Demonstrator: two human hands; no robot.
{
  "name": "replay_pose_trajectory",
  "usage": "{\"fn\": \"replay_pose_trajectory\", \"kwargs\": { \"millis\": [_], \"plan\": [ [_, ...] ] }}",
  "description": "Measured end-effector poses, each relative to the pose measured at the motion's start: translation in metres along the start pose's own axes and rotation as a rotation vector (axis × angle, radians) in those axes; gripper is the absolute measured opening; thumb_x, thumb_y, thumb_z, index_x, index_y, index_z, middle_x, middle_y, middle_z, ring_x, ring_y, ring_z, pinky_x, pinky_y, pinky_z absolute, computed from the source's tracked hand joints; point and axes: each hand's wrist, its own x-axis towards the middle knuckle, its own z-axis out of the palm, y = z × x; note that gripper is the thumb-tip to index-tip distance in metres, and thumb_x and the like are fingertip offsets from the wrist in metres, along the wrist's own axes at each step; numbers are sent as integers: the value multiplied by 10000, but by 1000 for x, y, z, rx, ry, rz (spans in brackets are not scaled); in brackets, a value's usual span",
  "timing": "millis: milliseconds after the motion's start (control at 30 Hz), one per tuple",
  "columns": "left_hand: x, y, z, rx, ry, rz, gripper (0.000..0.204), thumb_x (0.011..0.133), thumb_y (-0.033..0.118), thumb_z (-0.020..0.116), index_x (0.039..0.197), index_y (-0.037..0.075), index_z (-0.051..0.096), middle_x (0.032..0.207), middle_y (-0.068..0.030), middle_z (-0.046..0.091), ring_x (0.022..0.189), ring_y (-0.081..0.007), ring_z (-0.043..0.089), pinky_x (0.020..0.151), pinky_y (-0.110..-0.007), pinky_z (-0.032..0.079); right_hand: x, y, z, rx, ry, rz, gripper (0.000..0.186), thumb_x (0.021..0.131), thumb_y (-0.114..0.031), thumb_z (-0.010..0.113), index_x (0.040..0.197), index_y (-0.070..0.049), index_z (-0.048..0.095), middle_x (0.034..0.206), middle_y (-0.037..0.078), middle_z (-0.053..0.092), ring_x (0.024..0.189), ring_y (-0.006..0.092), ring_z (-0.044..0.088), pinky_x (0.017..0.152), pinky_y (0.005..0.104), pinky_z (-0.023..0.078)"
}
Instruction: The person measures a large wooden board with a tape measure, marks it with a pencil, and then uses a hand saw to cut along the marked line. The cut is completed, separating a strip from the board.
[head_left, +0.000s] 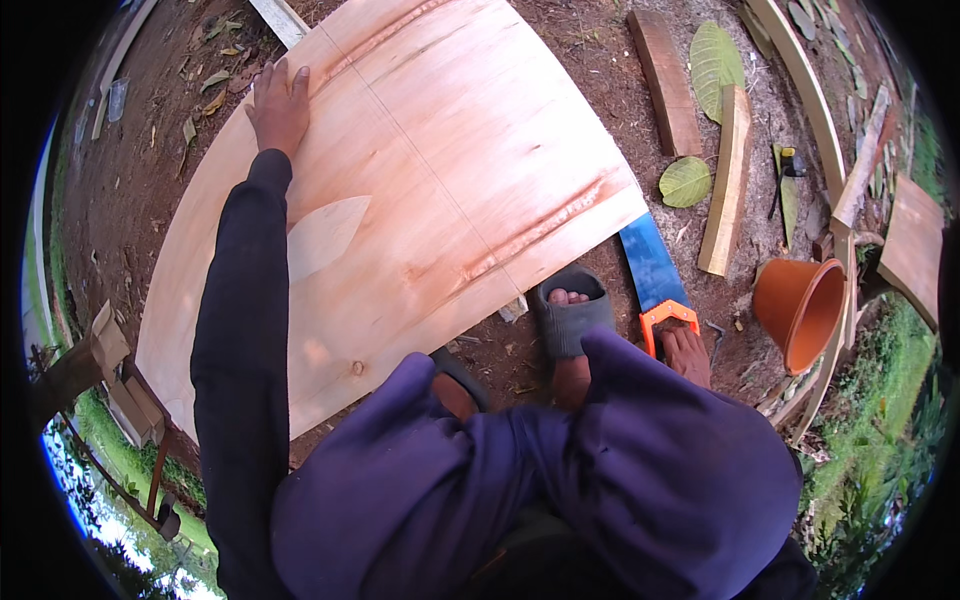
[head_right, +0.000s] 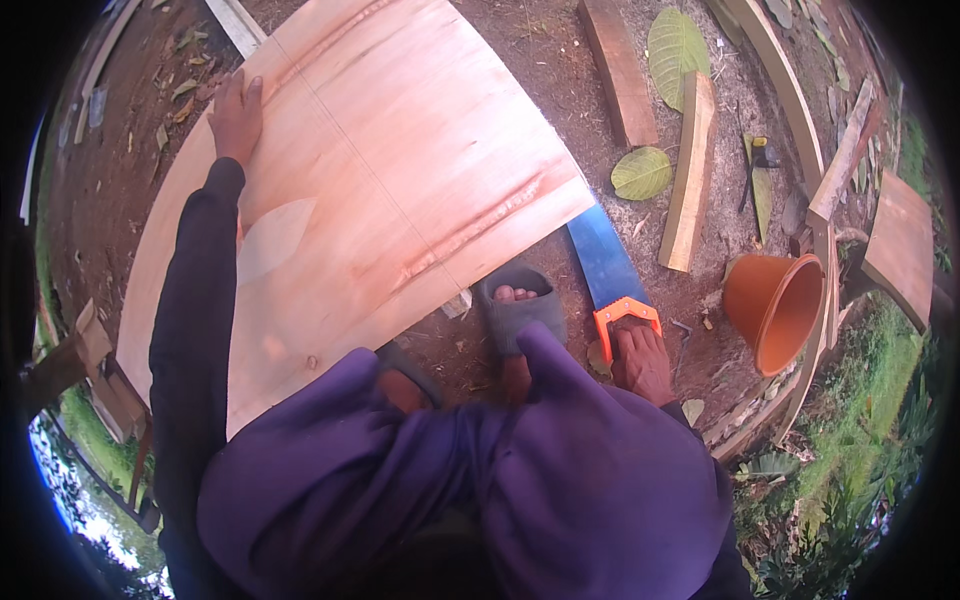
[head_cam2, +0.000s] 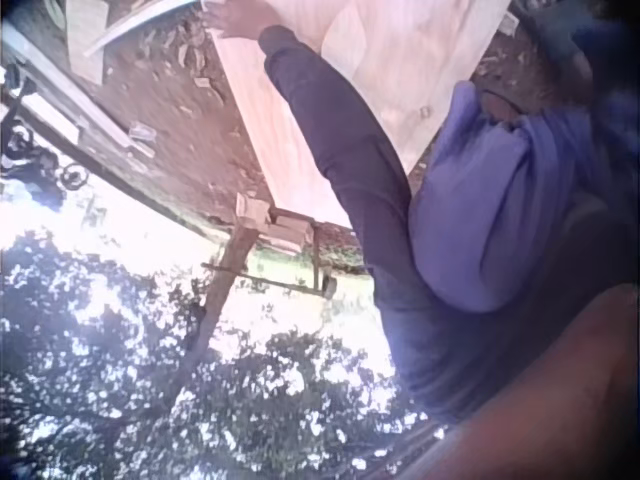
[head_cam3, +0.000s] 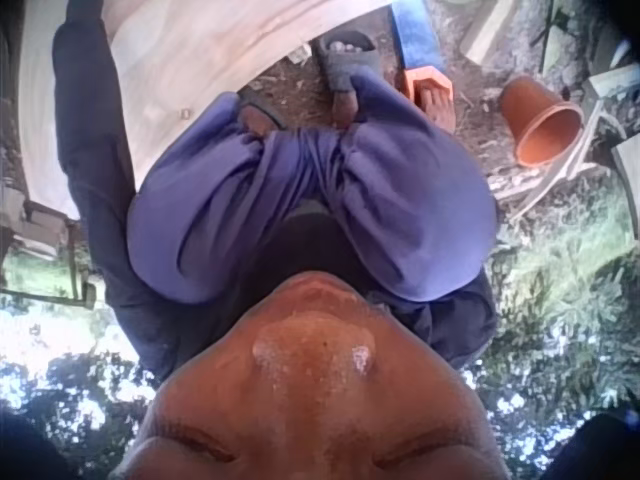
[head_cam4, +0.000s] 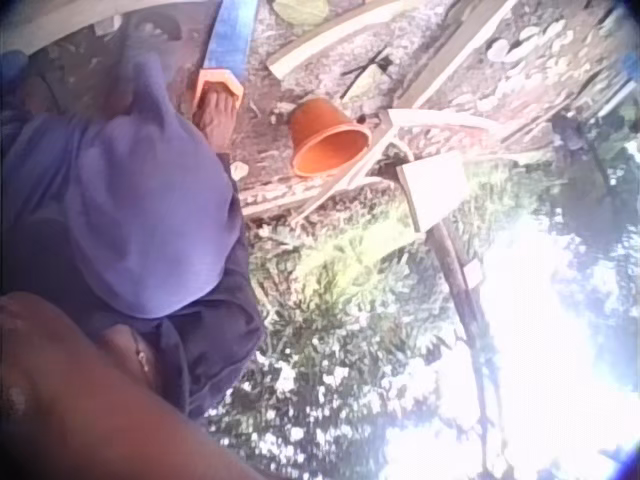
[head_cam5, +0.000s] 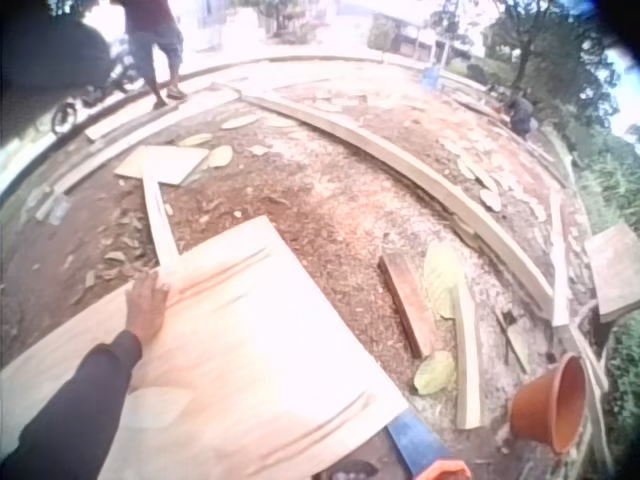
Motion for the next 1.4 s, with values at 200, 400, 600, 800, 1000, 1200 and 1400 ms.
{"fn": "replay_pose_trajectory", "kwargs": {
  "millis": [200, 400, 600, 800, 1000, 1200, 1400],
  "plan": [
    [-6, 2, 0, -15, -22, -12, 632, 1077, 573, 473, 1575, 186, 501, 1690, -120, 391, 1588, -342, 296, 1242, -703, 193, -16, 2, -9, 36, 17, 36, 353, 1014, -252, 575, 1272, -18, 633, 1170, 98, 625, 1093, 208, 580, 943, 382, 459],
    [0, 28, -13, 87, -57, -51, 565, 1088, 502, 455, 1588, 240, 487, 1699, -85, 376, 1590, -347, 288, 1204, -787, 182, -36, 3, 0, 196, 216, 96, 379, 1014, -225, 593, 1313, 7, 618, 1040, 72, 612, 952, 171, 571, 835, 340, 456],
    [6, 61, -30, 117, -113, -133, 512, 1101, 461, 434, 1587, 305, 481, 1706, -76, 360, 1606, -324, 253, 1183, -838, 108, -54, -4, -32, 472, 447, 210, 411, 1014, -198, 611, 1354, 32, 602, 910, 47, 599, 810, 133, 561, 727, 297, 453],
    [3, 37, -13, 8, -99, -11, 473, 1118, 380, 422, 1576, 287, 494, 1690, -52, 391, 1602, -271, 275, 1229, -781, 101, -50, -34, -117, 892, 751, 239, 446, 1014, -171, 629, 1395, 57, 586, 781, 21, 586, 668, 96, 552, 619, 255, 449],
    [12, 62, -9, -20, -85, 7, 463, 1121, 370, 430, 1565, 258, 499, 1672, -75, 405, 1586, -289, 309, 1230, -767, 130, 17, -84, -216, 815, 928, -288, 578, 994, -173, 673, 1489, 83, 518, 741, -1, 591, 622, 66, 542, 588, 228, 446],
    [8, 50, -26, 24, -139, -16, 486, 1096, 336, 457, 1576, 265, 487, 1640, -98, 413, 1558, -306, 313, 1181, -834, 141, 65, -169, -325, 842, 426, -271, 515, 1025, -174, 647, 1482, 48, 567, 797, -37, 591, 672, 47, 514, 617, 230, 425],
    [26, 67, -43, 88, -273, 54, 455, 1068, 289, 490, 1519, 239, 527, 1426, -129, 497, 1395, -359, 446, 1091, -900, 251, 88, -193, -364, 834, 376, -319, 198, 1043, -218, 659, 1038, -23, 622, 674, -28, 545, 550, 52, 493, 519, 246, 393]
  ]
}}
